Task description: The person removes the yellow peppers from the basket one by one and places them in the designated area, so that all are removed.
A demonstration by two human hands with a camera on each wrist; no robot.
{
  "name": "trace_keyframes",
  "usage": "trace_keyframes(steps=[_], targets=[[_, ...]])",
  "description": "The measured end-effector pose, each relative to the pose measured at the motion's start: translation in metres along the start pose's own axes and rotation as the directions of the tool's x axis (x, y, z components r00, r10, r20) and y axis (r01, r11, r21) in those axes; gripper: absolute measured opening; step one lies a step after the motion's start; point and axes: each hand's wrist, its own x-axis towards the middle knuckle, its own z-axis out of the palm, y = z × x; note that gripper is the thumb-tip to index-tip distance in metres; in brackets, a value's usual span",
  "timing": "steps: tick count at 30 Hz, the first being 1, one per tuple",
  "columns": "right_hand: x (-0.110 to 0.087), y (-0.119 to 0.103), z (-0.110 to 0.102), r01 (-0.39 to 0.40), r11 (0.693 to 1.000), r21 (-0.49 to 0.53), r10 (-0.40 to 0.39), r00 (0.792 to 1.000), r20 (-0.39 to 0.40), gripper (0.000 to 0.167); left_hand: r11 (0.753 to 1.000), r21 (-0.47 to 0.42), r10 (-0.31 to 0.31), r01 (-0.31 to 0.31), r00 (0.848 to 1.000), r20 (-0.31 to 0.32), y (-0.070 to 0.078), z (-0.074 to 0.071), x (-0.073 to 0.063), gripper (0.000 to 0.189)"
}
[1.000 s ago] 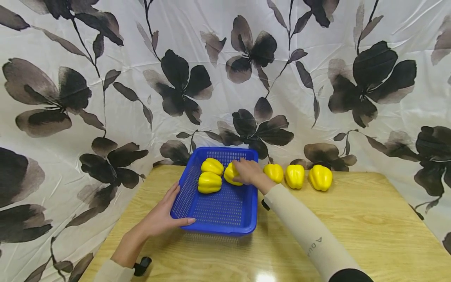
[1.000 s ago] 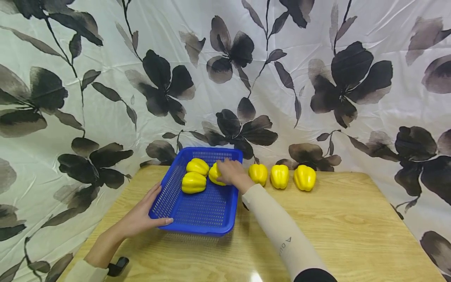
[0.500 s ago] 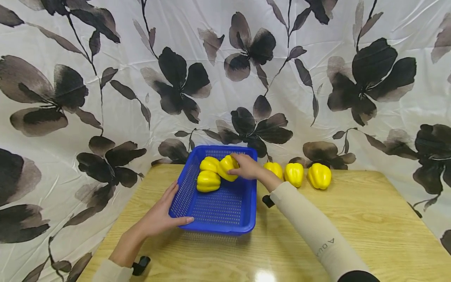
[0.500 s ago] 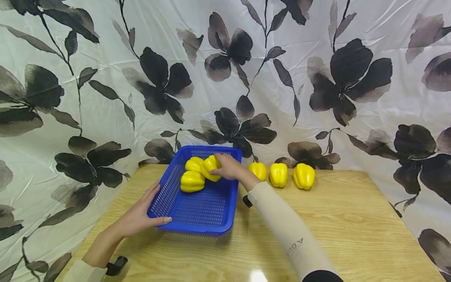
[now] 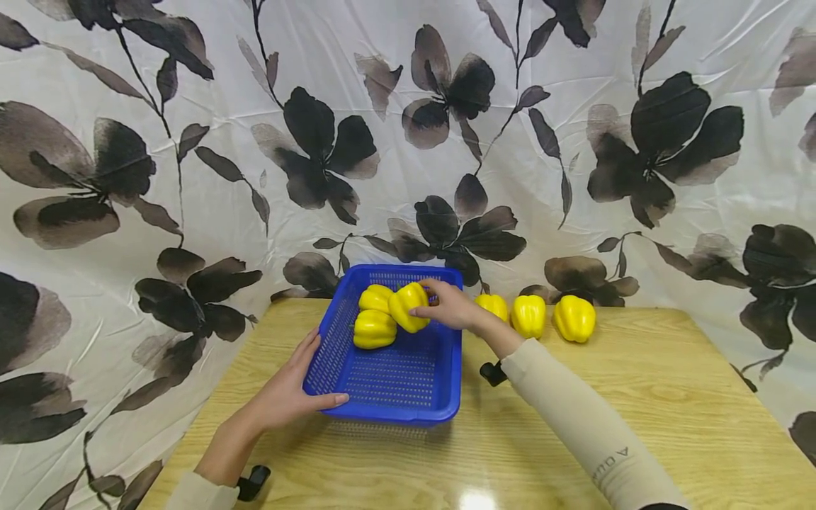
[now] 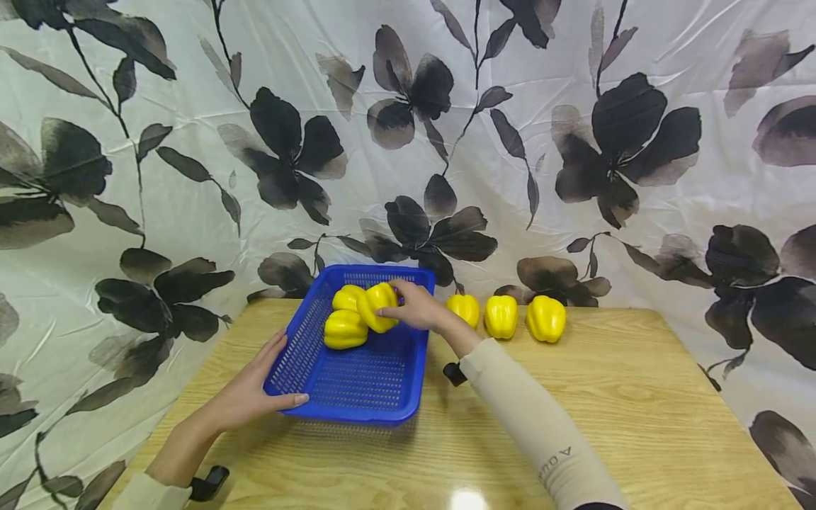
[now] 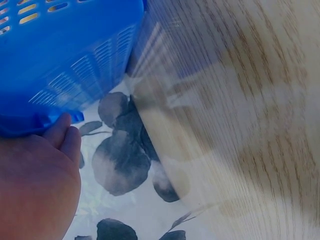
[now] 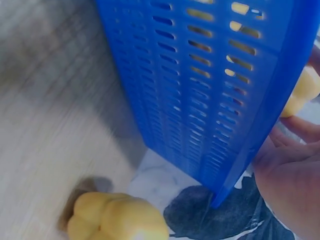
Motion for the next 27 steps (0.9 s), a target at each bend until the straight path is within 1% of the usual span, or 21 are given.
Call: trace_keyframes(steps=[7,15,19,27], targets=[[-0.014,-0.003,0.000,-0.033,0.996,0.089,0.035,0.999,-0.022,0.067,1.000,-0.009,-0.006,0.006,1.000,0.001,-0.001,0.001,0.001,0.123],[-0.027,-0.007,-0.003,-0.020,0.988,0.155,0.020,1.000,0.005,0.067,1.000,-0.007,-0.008,0.008,1.000,-0.002,-0.002,0.001,0.002,0.125],[-0.035,-0.008,-0.005,-0.030,0.987,0.158,0.030,1.000,0.005,0.068,1.000,-0.012,-0.005,0.005,1.000,-0.003,-0.001,0.001,0.002,0.126],[-0.049,-0.010,-0.010,-0.050,0.993,0.107,0.053,0.998,-0.023,0.073,1.000,-0.005,-0.012,0.012,1.000,0.000,-0.001,0.001,0.002,0.126]])
